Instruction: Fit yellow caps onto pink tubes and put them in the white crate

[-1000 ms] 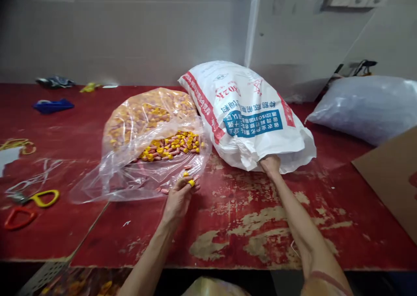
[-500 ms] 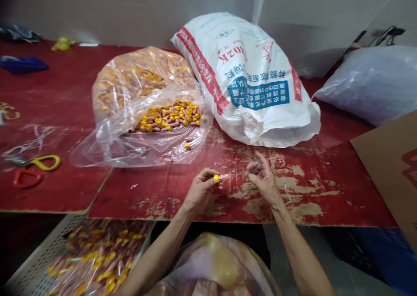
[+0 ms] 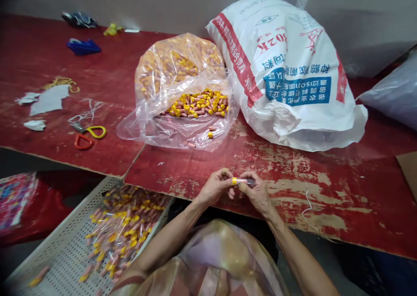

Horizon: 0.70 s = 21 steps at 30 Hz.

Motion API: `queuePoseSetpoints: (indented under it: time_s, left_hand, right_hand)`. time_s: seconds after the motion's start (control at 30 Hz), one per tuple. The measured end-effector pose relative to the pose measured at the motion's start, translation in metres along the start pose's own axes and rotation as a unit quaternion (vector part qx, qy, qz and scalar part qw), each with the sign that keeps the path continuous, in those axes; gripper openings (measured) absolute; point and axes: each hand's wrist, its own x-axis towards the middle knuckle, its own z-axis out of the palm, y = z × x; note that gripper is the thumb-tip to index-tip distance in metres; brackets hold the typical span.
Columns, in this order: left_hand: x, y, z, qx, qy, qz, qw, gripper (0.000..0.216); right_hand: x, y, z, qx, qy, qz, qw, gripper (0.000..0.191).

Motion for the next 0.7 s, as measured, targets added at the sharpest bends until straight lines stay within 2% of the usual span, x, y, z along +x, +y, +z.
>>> queuePoseSetpoints:
  time_s: [0.13, 0.2, 0.3, 0.37, 0.43, 0.57, 0.63, 0.7]
  left_hand:
    - [-0.006, 0.010, -0.026, 0.075, -0.051, -0.048, 0.995, 0.035]
    - [-0.006, 0.019, -0.030, 0.038, -0.019, -0.023, 0.999, 0.033]
    - [-0.005, 0.026, -0.022, -0.078, 0.060, 0.018, 0.995, 0.041]
    - [-0.006, 0.025, -0.015, -0.109, 0.071, 0.007, 0.991, 0.049]
    - [-0.008, 0.022, -0.012, -0.104, 0.081, -0.005, 0.991, 0.056]
    - [-0.019, 0.019, -0.022, -0.035, 0.160, -0.009, 0.986, 0.063]
    - [-0.030, 0.021, -0.033, 0.027, 0.147, -0.027, 0.988, 0.060]
    - [-0.047, 0.026, -0.048, 0.085, 0.107, -0.038, 0.990, 0.051]
  right_hand:
    - [-0.002, 0.001, 0.017, 0.060, -0.014, 0.034, 0.998, 0.040]
    - [-0.001, -0.002, 0.028, 0.057, -0.016, -0.001, 0.998, 0.035]
    - [0.000, -0.007, 0.049, -0.008, -0.052, -0.110, 0.992, 0.025]
    - [-0.001, -0.006, 0.063, -0.054, -0.084, -0.193, 0.976, 0.017]
    - [-0.002, -0.003, 0.072, -0.099, -0.075, -0.263, 0.957, 0.016]
    - [0.009, -0.002, 0.078, -0.190, -0.076, -0.346, 0.915, 0.016]
    - [0.017, -0.008, 0.078, -0.257, -0.097, -0.371, 0.887, 0.017]
    - [0.022, -0.017, 0.071, -0.308, -0.123, -0.391, 0.859, 0.022]
